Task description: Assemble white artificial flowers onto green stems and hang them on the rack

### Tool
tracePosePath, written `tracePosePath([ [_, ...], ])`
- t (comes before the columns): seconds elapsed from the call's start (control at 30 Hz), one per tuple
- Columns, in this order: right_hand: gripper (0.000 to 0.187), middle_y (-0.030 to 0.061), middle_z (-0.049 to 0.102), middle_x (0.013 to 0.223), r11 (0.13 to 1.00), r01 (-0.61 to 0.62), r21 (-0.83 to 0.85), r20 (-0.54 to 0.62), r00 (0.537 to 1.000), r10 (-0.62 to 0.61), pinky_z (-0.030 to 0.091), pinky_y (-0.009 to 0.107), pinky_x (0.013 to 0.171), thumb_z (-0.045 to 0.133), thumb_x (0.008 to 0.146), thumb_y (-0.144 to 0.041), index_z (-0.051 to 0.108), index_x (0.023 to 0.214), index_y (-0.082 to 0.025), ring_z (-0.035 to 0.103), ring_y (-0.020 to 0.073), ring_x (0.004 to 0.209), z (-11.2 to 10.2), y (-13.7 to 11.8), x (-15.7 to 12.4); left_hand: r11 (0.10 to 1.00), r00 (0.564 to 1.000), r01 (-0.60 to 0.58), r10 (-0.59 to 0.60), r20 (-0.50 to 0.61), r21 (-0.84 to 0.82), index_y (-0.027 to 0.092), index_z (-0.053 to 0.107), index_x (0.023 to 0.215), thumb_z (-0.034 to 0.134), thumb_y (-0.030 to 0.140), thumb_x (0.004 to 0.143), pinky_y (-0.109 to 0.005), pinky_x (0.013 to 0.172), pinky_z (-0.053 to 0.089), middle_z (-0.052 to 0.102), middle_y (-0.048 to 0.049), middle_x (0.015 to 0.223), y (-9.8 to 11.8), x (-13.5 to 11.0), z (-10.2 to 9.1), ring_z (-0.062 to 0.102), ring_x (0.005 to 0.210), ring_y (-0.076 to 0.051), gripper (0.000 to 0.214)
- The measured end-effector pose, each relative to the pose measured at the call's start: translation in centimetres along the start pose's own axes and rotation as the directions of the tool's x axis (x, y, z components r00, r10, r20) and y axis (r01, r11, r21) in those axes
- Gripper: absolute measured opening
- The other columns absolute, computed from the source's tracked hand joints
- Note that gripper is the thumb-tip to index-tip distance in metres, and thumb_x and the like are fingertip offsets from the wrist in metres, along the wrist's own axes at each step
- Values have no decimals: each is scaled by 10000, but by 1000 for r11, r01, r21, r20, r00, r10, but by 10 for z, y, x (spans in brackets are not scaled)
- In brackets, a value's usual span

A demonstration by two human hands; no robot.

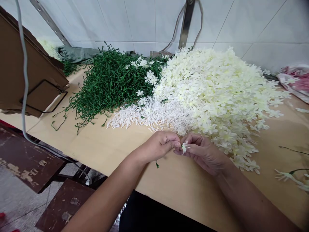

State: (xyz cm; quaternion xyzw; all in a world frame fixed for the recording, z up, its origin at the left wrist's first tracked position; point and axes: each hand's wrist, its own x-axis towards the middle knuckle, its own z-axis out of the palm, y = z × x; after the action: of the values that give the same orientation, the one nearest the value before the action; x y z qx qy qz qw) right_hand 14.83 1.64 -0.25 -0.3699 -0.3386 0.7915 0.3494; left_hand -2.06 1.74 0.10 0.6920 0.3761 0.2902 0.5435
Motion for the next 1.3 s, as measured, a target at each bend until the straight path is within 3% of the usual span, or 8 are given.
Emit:
tracePosePath([
  [0.43, 273, -60, 601, 529, 994, 26, -105, -82, 996, -35, 421, 209, 559, 809, 437, -212, 553, 519, -167, 575, 80, 548, 4, 2, 0, 999, 1000, 19, -20, 16, 33, 140, 537, 625, 423, 171, 786, -214, 597, 398, 521, 4, 617, -3, 1, 1, 489, 606, -88, 200],
  [0.53, 255, -55, 611, 558, 988, 37, -148, -59, 997, -46, 427, 218, 590, 789, 493, -211, 544, 551, -170, 581, 84, 578, 1, 5, 0, 999, 999, 44, -44, 11, 13, 136, 529, 617, 427, 154, 781, -206, 593, 391, 516, 8, 617, -4, 1, 1, 482, 596, -81, 194],
  [0.8, 247, -55, 597, 538, 986, 106, -126, -61, 992, -114, 480, 274, 636, 750, 554, -254, 515, 573, -182, 598, 104, 550, 4, -1, 0, 993, 998, 46, -50, -33, -108, 128, 560, 658, 452, 286, 821, -205, 573, 380, 541, 0, 616, 4, 1, 2, 475, 580, -79, 251],
  [0.93, 214, -45, 619, 570, 990, 129, -54, -130, 982, -135, 509, 281, 629, 736, 556, -217, 526, 587, -195, 619, 119, 582, 1, -11, -3, 997, 987, -23, 11, -159, -73, 137, 641, 807, 422, 440, 833, -238, 645, 423, 615, -55, 769, 7, -3, -10, 545, 702, -117, 375],
  [1.03, 183, -48, 604, 565, 984, 170, 53, -201, 967, -156, 517, 241, 621, 712, 564, -183, 533, 591, -208, 613, 106, 624, -4, -17, -5, 986, 950, -166, 157, -271, -12, 187, 639, 1003, 439, 466, 820, -287, 811, 423, 600, -96, 1046, 7, -10, -21, 539, 966, -172, 389],
  [1.1, 181, -50, 588, 554, 979, 182, 90, -229, 961, -158, 522, 234, 625, 708, 551, -180, 532, 582, -214, 606, 104, 636, -5, -19, -6, 970, 926, -242, 237, -293, 19, 219, 632, 1035, 475, 432, 813, -303, 864, 410, 577, -88, 1114, 6, -13, -25, 514, 1039, -184, 345],
  [1.2, 186, -46, 577, 547, 986, 153, 71, -240, 962, -132, 524, 243, 619, 700, 539, -172, 521, 570, -210, 598, 107, 624, 0, -20, -7, 962, 899, -272, 268, -347, 38, 223, 657, 944, 560, 337, 781, -310, 873, 413, 616, -68, 1037, 7, -15, -24, 538, 999, -174, 222],
  [1.3, 190, -36, 586, 562, 994, 109, -7, -225, 968, -108, 516, 245, 605, 700, 559, -181, 512, 582, -196, 586, 102, 595, 5, -19, -9, 968, 874, -249, 229, -429, 8, 181, 658, 755, 604, 293, 749, -285, 783, 447, 654, -49, 831, 8, -13, -21, 585, 824, -148, 124],
])
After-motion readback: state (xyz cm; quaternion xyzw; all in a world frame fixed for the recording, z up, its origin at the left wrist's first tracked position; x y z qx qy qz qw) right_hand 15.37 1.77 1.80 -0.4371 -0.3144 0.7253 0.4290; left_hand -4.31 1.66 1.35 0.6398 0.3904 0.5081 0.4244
